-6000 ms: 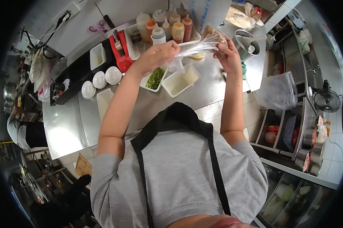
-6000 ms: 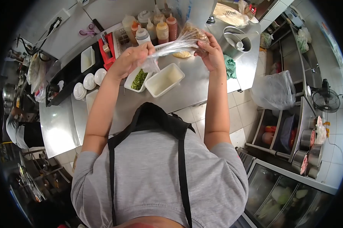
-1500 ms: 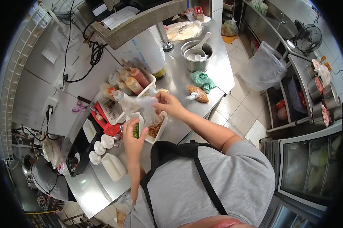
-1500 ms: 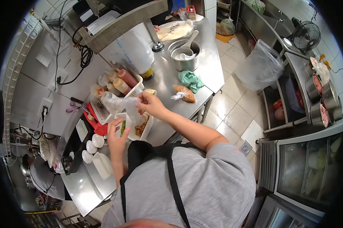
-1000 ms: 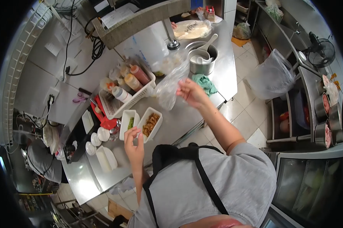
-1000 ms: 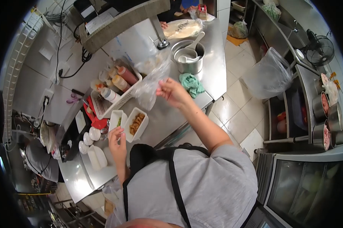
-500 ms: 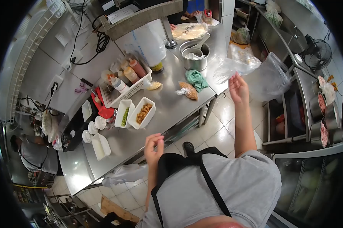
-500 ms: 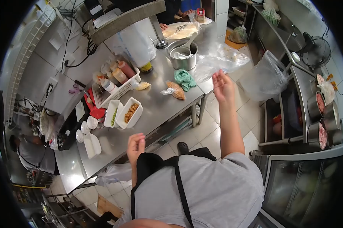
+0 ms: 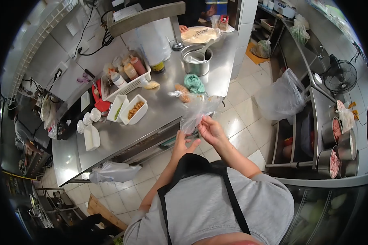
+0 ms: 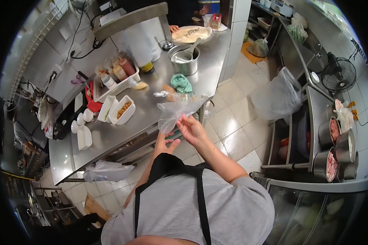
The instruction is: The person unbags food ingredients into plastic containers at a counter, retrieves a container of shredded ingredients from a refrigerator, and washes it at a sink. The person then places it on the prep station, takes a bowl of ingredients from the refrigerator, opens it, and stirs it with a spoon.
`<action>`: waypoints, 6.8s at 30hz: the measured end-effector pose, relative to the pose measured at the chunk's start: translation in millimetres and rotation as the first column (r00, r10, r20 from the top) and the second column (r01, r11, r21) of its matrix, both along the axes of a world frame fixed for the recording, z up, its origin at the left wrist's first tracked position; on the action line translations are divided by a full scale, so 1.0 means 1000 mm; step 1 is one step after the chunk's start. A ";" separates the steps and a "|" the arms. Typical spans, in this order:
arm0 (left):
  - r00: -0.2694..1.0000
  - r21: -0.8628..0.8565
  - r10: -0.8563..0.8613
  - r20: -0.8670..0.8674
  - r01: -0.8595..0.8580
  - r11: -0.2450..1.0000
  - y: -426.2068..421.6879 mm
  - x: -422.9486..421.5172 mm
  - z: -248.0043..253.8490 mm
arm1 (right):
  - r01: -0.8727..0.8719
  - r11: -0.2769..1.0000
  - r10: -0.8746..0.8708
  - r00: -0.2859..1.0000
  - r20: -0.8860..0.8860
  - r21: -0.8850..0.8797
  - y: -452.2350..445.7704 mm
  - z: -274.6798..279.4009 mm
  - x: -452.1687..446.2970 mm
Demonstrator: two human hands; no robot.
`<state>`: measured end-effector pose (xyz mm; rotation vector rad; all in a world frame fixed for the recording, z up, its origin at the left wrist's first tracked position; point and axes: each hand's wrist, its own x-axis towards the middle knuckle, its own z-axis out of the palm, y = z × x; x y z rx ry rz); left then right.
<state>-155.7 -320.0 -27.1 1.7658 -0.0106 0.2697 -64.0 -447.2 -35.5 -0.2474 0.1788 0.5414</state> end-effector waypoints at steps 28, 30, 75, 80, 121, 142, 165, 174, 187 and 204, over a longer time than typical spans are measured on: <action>0.953 0.167 -0.302 -0.014 0.300 0.939 -0.326 0.282 -0.032 | 0.271 0.814 -0.046 0.912 0.408 -0.513 -0.363 -0.044 0.174; 0.947 0.196 -0.321 -0.030 0.320 0.927 -0.331 0.310 -0.027 | 0.251 0.750 -0.059 0.947 0.315 -0.612 -0.365 -0.035 0.197; 0.836 0.381 0.548 0.030 -0.517 0.767 -0.276 0.269 0.006 | 0.799 -0.477 0.370 0.560 0.741 -0.365 -0.505 -0.065 0.556; 0.603 0.256 0.778 0.176 -0.791 0.555 -0.213 0.148 0.008 | 0.936 0.173 0.192 0.272 0.943 -0.306 -0.286 0.037 0.447; 0.901 0.706 0.389 0.192 -0.402 0.583 0.265 0.021 -0.005 | 0.491 0.548 0.823 -0.462 0.331 -0.677 0.275 0.061 0.097; 0.337 0.896 0.942 -0.008 -0.415 0.156 0.688 0.127 0.055 | 0.778 -0.473 0.519 0.625 0.583 -0.413 0.146 0.080 -0.027; 0.991 0.078 -0.115 -0.069 0.120 0.990 0.316 0.069 0.051 | 0.478 -0.014 0.556 0.734 0.390 -0.878 0.219 0.022 0.105; 0.973 -0.297 -0.126 -0.195 0.064 0.953 0.296 0.101 0.008 | 0.085 0.605 0.594 0.615 0.519 -0.792 0.251 0.027 0.082; 0.986 -0.091 -0.096 -0.140 0.084 0.992 0.277 0.109 0.011 | 0.676 0.134 0.572 0.544 0.614 -0.724 0.255 0.007 0.081; 0.943 0.286 -0.062 0.327 -0.036 0.958 0.300 0.094 0.043 | 0.463 0.466 0.482 0.582 0.655 -0.754 0.247 0.039 0.078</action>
